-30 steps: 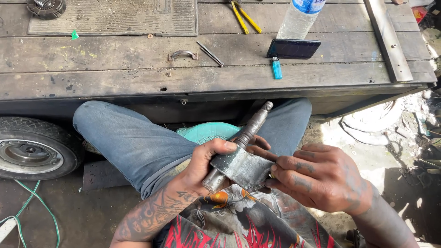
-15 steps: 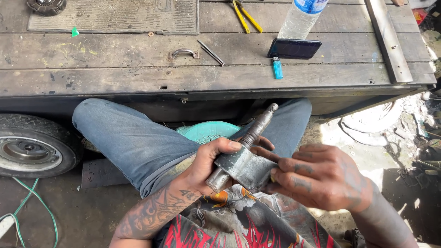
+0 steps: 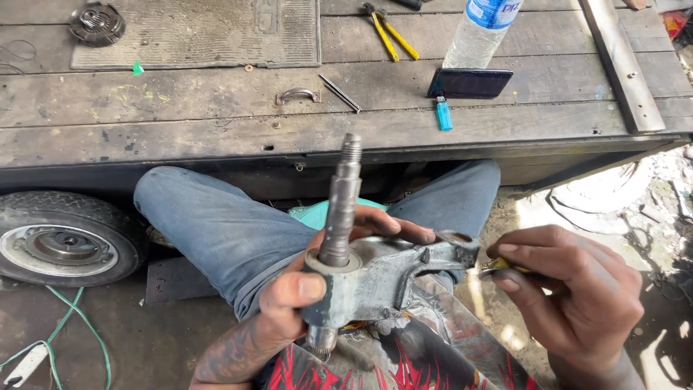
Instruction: The person cleans a metal mechanical part using a yellow utility knife and a wire brush. They scrape the surface of the part and then scrub it with the brush while sitting on a low stool.
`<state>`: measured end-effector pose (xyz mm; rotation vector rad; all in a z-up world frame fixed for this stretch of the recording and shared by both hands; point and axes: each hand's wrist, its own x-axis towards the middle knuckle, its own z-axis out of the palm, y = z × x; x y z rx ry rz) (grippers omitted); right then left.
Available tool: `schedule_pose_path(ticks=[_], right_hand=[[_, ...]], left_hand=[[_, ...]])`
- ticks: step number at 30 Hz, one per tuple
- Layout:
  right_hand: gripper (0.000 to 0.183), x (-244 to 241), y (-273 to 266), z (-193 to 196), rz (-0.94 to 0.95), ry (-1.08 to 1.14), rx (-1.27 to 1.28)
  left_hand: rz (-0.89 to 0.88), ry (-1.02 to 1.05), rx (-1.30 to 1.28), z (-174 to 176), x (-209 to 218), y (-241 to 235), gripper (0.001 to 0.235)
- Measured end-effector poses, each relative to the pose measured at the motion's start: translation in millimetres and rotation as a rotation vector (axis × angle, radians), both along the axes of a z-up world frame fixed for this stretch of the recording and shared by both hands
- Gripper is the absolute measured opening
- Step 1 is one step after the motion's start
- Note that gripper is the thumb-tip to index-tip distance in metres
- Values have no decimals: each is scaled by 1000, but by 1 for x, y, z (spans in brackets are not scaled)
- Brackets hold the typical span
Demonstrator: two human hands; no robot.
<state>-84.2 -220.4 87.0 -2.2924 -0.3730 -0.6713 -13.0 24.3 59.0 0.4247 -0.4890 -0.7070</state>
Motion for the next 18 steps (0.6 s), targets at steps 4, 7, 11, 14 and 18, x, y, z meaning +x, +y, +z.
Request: schedule_pose_path(ticks=[4, 7, 11, 14, 18], right_hand=[[23, -9, 8, -6, -21, 75, 110], [28, -13, 10, -11, 7, 155, 128], [39, -14, 12, -17, 45, 191, 260], [48, -14, 15, -19, 61, 256, 382], [43, -16, 19, -20, 90, 422, 477]], left_hand=[[101, -167, 68, -2, 0, 5, 63], [165, -183, 79, -2, -2, 4, 64], [167, -174, 31, -5, -2, 4, 63], [194, -186, -12, -9, -1, 3, 61], [255, -202, -58, -19, 2, 4, 58]])
